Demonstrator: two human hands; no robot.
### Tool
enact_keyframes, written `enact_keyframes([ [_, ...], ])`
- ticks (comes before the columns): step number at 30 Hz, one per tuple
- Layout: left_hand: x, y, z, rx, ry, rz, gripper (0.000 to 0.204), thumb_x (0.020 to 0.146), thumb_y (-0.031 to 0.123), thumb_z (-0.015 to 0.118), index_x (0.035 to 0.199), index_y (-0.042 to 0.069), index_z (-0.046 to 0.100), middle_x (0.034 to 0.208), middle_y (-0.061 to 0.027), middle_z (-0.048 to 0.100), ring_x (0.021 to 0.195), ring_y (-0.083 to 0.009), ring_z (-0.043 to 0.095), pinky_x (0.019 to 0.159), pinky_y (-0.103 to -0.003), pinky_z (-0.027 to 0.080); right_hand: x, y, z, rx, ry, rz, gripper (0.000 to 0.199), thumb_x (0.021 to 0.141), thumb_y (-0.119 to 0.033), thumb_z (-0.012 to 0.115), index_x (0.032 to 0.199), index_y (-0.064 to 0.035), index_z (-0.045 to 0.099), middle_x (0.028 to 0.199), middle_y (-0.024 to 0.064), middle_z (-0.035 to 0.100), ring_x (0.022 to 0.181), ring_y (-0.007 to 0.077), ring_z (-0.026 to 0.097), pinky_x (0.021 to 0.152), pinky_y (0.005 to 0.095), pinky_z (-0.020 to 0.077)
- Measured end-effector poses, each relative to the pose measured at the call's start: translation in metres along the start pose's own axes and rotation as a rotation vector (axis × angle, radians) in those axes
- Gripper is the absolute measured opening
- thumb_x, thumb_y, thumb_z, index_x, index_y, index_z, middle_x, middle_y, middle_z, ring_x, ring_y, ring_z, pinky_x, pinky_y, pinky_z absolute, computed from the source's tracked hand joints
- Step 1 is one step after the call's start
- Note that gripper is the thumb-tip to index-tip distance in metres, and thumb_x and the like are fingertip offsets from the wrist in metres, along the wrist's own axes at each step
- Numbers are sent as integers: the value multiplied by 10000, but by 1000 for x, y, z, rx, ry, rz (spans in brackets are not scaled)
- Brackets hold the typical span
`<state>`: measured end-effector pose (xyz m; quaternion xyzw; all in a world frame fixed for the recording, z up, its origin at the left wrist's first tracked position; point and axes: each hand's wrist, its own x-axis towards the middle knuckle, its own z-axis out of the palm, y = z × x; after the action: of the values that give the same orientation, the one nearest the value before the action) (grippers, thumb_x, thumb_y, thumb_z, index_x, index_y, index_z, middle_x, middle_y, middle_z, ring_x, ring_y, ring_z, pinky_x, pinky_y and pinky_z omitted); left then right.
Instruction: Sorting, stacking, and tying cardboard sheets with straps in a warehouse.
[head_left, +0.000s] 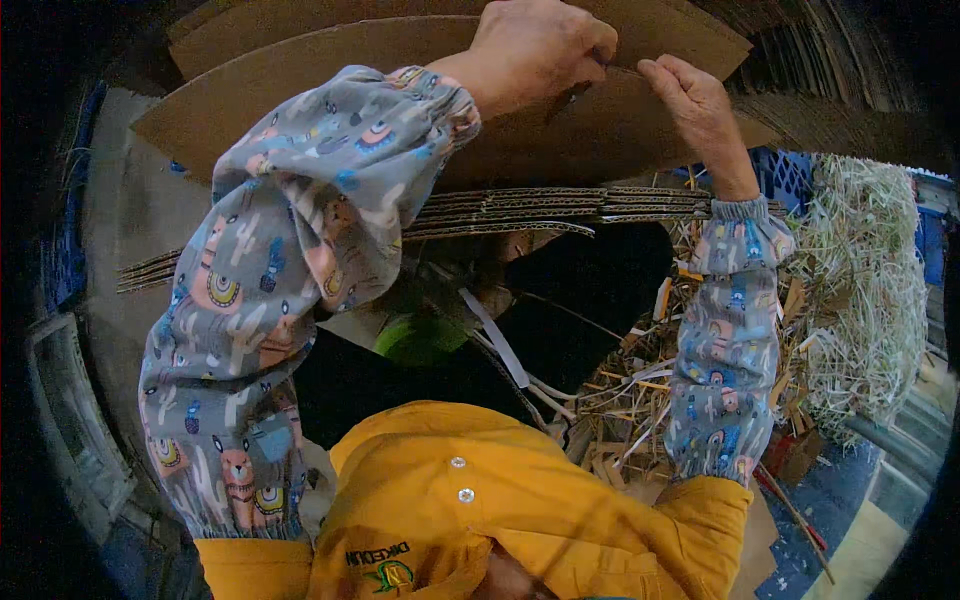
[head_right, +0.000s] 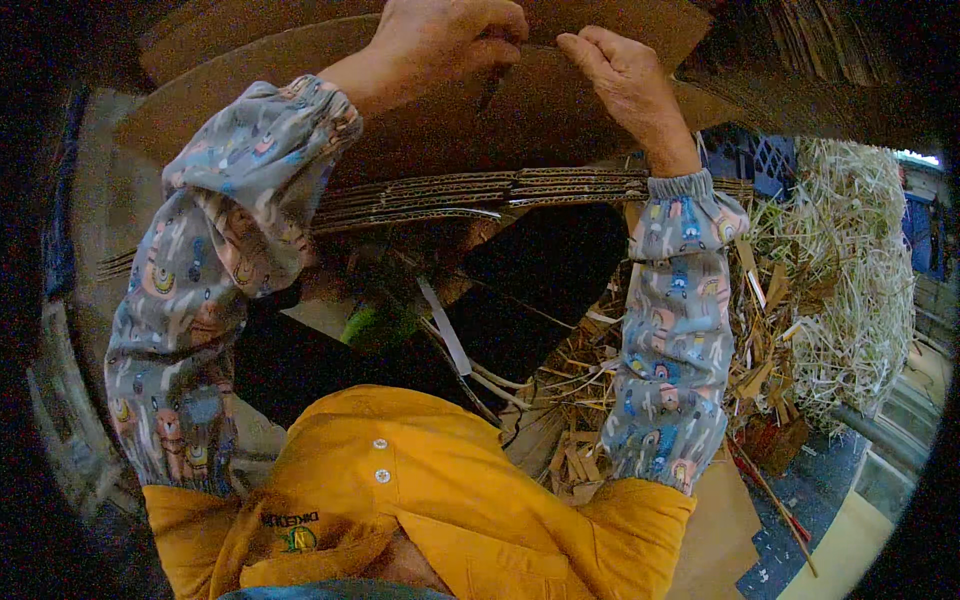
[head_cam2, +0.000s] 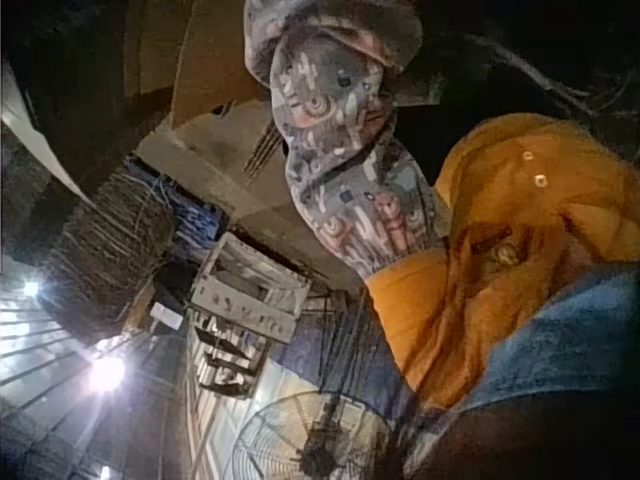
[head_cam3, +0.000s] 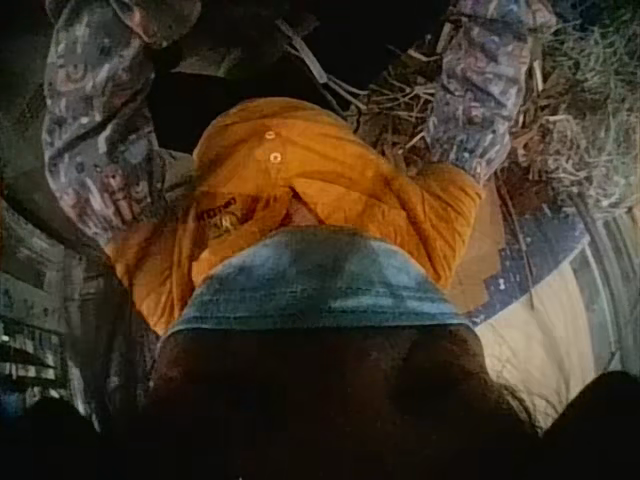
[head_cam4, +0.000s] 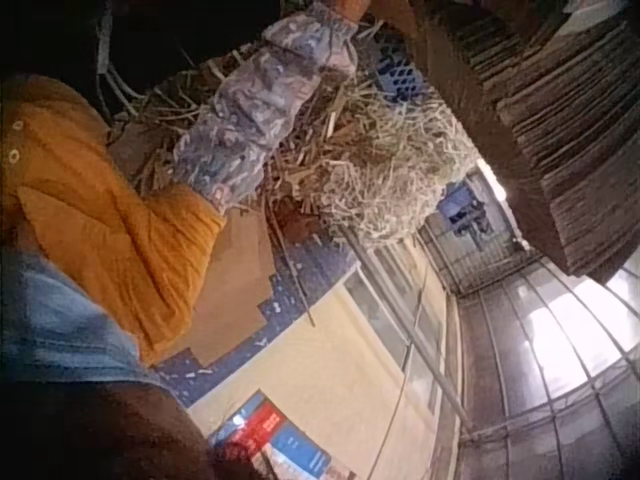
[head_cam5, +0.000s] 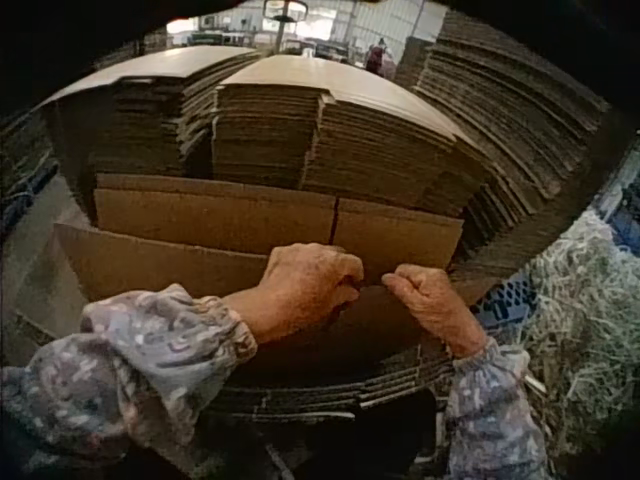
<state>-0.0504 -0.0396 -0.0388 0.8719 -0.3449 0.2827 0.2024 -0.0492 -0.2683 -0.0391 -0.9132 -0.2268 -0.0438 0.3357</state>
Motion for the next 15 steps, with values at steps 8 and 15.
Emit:
enact_keyframes([
  [8, 3, -8, 14, -120, -203, -60, 131, 806, 186, 606, 763, 63, 591, 786, -115, 633, 776, -308, 615, 667, -436, 485, 6, -3, 2, -33, 35, -13, 330, 941, -307, 552, 827, 1, 579, 634, 123, 467, 561, 194, 458, 555, 345, 398],
  [15, -9, -15, 33, 8, -198, -5, 115, 789, 210, 626, 823, 100, 625, 839, -80, 595, 902, -266, 539, 763, -409, 423, 12, 11, 2, -54, 0, 32, 315, 976, -280, 521, 823, -6, 544, 671, -10, 388, 611, 83, 364, 556, 265, 334],
])
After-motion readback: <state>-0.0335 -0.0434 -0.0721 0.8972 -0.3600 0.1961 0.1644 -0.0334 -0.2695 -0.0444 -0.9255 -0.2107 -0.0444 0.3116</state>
